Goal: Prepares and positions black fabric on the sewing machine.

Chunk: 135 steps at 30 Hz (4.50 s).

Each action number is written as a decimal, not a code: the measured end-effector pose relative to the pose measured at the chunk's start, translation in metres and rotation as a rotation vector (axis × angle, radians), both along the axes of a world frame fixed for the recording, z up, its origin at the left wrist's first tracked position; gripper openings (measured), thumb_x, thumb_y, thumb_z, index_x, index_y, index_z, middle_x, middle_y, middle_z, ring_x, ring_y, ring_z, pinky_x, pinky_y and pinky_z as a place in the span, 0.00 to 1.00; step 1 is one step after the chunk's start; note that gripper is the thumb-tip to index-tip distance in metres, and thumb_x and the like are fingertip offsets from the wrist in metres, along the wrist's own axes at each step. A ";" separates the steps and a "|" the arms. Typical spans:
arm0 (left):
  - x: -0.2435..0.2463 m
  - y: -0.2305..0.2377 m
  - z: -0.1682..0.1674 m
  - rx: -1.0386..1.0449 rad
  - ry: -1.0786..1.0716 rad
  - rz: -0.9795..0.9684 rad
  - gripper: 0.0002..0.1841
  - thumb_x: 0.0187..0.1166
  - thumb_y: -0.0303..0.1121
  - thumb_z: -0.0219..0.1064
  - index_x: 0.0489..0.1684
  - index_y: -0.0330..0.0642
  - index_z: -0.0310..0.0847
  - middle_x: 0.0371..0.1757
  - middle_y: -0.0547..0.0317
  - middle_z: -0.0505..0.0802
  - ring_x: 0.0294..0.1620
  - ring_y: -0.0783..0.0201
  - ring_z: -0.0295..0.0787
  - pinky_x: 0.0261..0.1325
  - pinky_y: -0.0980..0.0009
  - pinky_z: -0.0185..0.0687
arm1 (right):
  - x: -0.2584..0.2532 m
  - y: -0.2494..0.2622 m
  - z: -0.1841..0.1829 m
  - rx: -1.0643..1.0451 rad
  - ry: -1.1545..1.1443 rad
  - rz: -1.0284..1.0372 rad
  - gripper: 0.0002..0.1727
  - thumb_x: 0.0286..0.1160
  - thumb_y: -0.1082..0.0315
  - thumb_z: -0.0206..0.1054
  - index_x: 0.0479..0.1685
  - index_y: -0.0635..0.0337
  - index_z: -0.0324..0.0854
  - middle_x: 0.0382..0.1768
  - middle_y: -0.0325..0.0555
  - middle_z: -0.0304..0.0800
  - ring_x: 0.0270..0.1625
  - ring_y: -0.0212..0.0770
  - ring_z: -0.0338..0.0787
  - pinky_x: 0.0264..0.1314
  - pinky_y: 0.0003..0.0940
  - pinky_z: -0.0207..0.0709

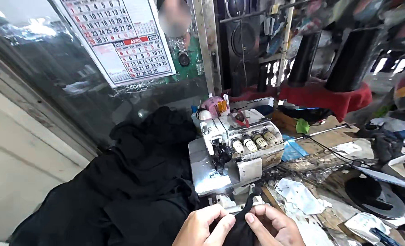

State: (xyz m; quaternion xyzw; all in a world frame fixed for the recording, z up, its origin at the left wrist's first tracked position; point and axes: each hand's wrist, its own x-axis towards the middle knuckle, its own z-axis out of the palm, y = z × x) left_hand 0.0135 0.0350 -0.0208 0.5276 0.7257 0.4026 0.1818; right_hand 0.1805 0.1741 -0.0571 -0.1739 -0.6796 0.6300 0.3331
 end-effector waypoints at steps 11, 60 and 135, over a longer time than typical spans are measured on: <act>-0.049 0.048 0.038 -0.089 0.441 0.171 0.16 0.83 0.52 0.59 0.32 0.57 0.88 0.27 0.75 0.87 0.28 0.76 0.83 0.31 0.71 0.81 | -0.071 0.029 0.002 0.052 0.068 -0.195 0.05 0.74 0.63 0.74 0.36 0.53 0.93 0.25 0.33 0.93 0.22 0.30 0.89 0.22 0.29 0.86; -0.045 0.036 -0.007 0.237 0.766 0.058 0.11 0.86 0.43 0.62 0.44 0.52 0.91 0.61 0.69 0.94 0.70 0.68 0.86 0.74 0.63 0.79 | -0.052 0.078 0.021 1.154 -0.354 0.122 0.18 0.90 0.49 0.50 0.68 0.28 0.81 0.29 0.38 0.78 0.23 0.40 0.82 0.19 0.42 0.73; -0.147 0.056 0.000 0.090 0.514 0.153 0.13 0.83 0.49 0.62 0.49 0.63 0.93 0.68 0.65 0.88 0.74 0.62 0.80 0.76 0.54 0.77 | -0.096 0.014 0.039 0.643 -0.611 0.464 0.42 0.89 0.41 0.49 0.99 0.39 0.35 0.34 0.51 0.91 0.40 0.58 0.92 0.44 0.63 0.83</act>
